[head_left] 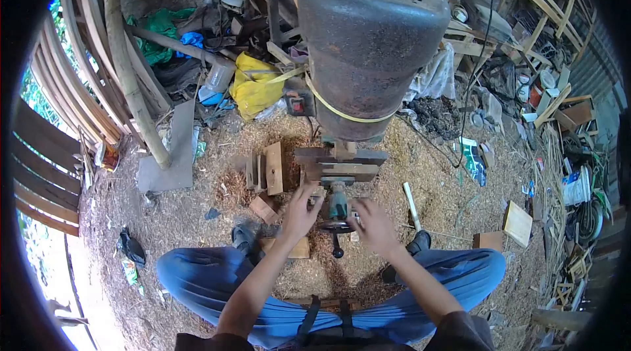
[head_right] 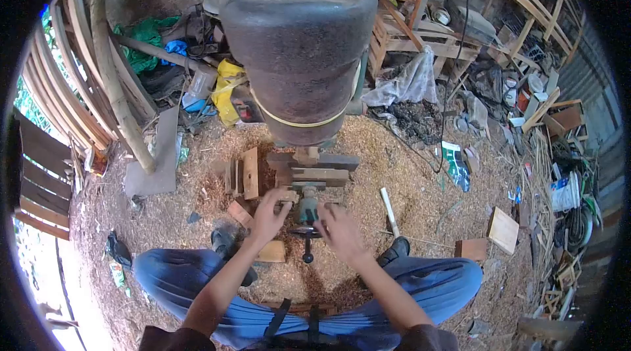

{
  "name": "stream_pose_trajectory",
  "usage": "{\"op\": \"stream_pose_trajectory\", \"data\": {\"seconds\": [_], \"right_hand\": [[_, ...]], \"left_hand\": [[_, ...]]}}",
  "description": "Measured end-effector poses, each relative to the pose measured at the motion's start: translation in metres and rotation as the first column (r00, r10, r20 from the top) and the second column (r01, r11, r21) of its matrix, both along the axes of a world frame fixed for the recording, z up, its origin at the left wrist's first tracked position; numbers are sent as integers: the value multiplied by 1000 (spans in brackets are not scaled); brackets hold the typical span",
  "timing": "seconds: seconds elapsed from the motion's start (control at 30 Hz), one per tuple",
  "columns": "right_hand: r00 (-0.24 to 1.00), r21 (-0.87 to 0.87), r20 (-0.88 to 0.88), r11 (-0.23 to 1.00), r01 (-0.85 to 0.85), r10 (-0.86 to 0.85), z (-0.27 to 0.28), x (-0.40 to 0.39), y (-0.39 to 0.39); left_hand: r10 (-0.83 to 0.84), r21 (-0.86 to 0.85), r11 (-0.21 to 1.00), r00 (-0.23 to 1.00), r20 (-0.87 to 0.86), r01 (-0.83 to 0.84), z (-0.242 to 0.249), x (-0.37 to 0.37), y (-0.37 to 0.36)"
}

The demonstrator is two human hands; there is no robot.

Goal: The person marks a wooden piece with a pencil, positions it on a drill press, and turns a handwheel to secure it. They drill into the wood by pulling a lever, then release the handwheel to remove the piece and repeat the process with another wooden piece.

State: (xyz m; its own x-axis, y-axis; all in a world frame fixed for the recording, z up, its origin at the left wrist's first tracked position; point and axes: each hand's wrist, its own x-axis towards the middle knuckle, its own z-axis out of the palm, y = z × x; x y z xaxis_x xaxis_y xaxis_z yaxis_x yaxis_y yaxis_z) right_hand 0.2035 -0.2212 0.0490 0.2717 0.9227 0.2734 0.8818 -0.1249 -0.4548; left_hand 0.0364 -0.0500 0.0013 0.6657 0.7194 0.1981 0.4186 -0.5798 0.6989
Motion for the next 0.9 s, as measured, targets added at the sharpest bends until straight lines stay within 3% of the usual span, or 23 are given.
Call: {"op": "stream_pose_trajectory", "data": {"seconds": [0.07, 0.13, 0.17, 0.23, 0.27, 0.3, 0.33, 0.37, 0.4, 0.43, 0.47, 0.5, 0.53, 0.57, 0.63, 0.7, 0.77, 0.8, 0.83, 0.9], "right_hand": [[996, -12, -47, 997, -76, 75, -15, -12, -9], [987, -138, 36, 979, -149, 156, -38, -12, -11], [988, -139, 36, 980, -146, 152, -48, -11, -17], [991, -91, -129, 995, -35, 23, -72, -11, -27], [991, -86, -131, 996, -33, 22, -84, -13, -35], [979, -196, -204, 980, -24, -17, -101, -10, -43], [960, -304, -274, 952, -22, -65, -101, -8, -41], [959, -298, -274, 954, -16, -70, -103, -10, -40], [956, -113, -270, 989, 91, -119, -85, -19, -36], [949, 68, -269, 980, 188, -164, -60, -25, -32], [932, 110, -355, 987, 120, -74, -26, -28, -21], [931, 92, -357, 989, 114, -74, -26, -27, -22], [906, 61, -420, 995, 85, -52, -26, -23, -17], [872, 34, -488, 998, 56, -32, -27, -22, -12], [900, 67, -431, 992, 108, -69, -45, -21, -29], [931, -69, -362, 997, 26, -49, -78, -11, -39], [907, -37, -412, 996, 85, -92, -71, -19, -26], [975, 12, -221, 1000, 23, -20, -45, -23, -16], [999, 50, -23, 998, -46, 47, -20, -28, -5], [989, 110, 65, 984, -140, 133, 7, -33, 6]], "left_hand": [[-71, -72, 995, 997, -24, 69, 8, -21, -17], [-269, -371, 904, 957, -110, 211, 13, -38, -32], [-272, -371, 903, 956, -110, 214, 10, -42, -40], [-231, -583, 801, 969, -88, 138, -2, -51, -46], [-191, -352, 920, 981, -15, 174, -13, -47, -44], [-192, -340, 923, 981, -7, 178, -9, -42, -38], [-211, -113, 969, 973, 91, 221, -3, -35, -29], [-252, 116, 965, 952, 174, 234, 3, -30, -20], [-146, 145, 982, 979, 146, 125, 40, -24, -26], [-144, 139, 983, 979, 147, 123, 37, -24, -27], [-98, -46, 993, 977, 187, 109, 28, -29, -33], [-47, -226, 969, 975, 218, 97, 19, -35, -40], [-63, -336, 937, 992, 105, 95, 13, -43, -47], [-62, -332, 939, 993, 102, 93, 7, -41, -46], [-124, -131, 981, 980, 158, 145, 9, -36, -56], [-130, -182, 971, 983, 133, 153, -1, -35, -55], [-30, -2, 1000, 994, 109, 30, -28, -39, -52], [-11, -152, 988, 992, -128, -8, -20, -49, -53], [-4, -156, 988, 992, -126, -16, -32, -58, -49], [-292, -295, 944, 786, -545, 146, -70, -70, -44]]}}
